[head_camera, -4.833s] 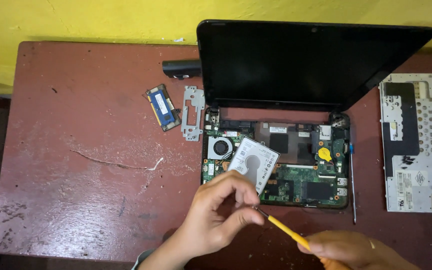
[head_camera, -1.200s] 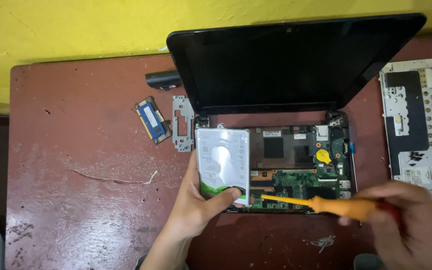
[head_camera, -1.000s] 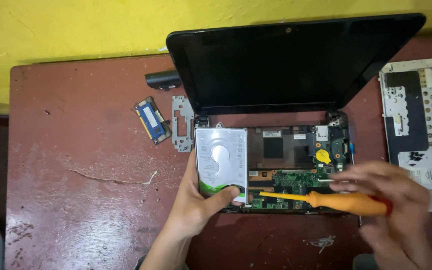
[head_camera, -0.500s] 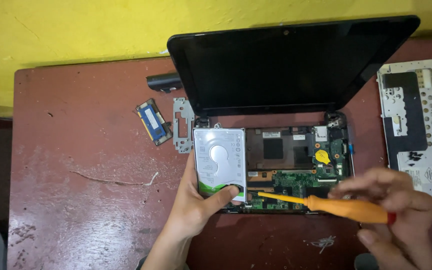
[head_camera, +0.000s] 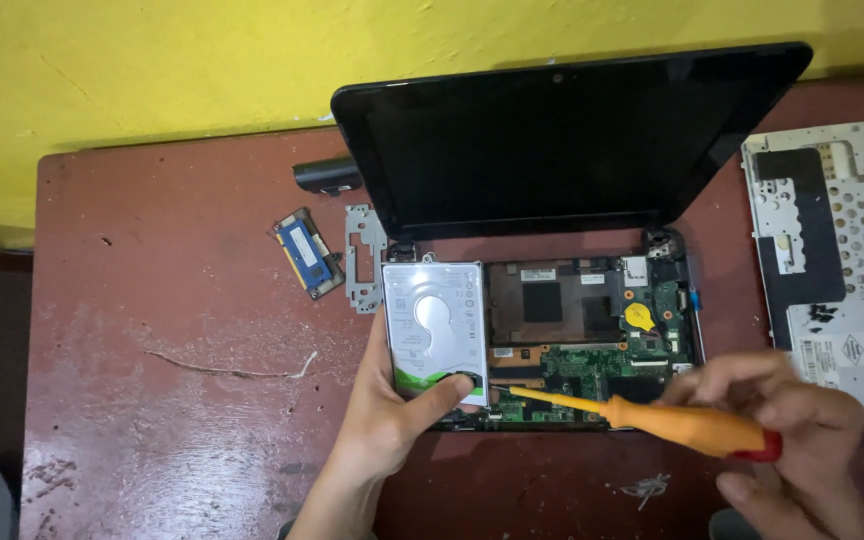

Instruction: Removing and re-installing a hard drive and its bracket within a laptop chassis using a screwdriver.

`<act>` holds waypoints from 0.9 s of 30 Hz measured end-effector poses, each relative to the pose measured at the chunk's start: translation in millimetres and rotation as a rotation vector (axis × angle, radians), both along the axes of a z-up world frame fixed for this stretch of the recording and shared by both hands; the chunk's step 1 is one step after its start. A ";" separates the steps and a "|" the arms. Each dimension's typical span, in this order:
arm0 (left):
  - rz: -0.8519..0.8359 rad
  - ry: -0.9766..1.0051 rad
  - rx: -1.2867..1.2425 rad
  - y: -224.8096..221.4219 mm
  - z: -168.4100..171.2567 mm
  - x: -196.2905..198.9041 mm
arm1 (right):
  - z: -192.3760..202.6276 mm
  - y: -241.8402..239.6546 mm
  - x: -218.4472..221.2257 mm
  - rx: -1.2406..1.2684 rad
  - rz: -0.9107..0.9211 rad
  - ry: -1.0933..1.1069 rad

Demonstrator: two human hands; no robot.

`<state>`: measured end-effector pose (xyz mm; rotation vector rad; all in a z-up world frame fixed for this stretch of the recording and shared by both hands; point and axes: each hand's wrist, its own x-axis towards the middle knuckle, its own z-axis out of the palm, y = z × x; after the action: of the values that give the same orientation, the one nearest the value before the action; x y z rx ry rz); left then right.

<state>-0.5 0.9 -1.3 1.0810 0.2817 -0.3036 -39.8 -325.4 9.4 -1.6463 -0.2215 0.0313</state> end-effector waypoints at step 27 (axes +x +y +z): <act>-0.014 -0.079 0.029 1.3 1.8 -1.3 | 19.0 17.0 2.0 -0.245 -0.103 0.154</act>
<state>-1.8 2.1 0.4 1.1210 0.2089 -0.2695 -37.9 -308.5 28.3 -1.8877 -0.0144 0.1104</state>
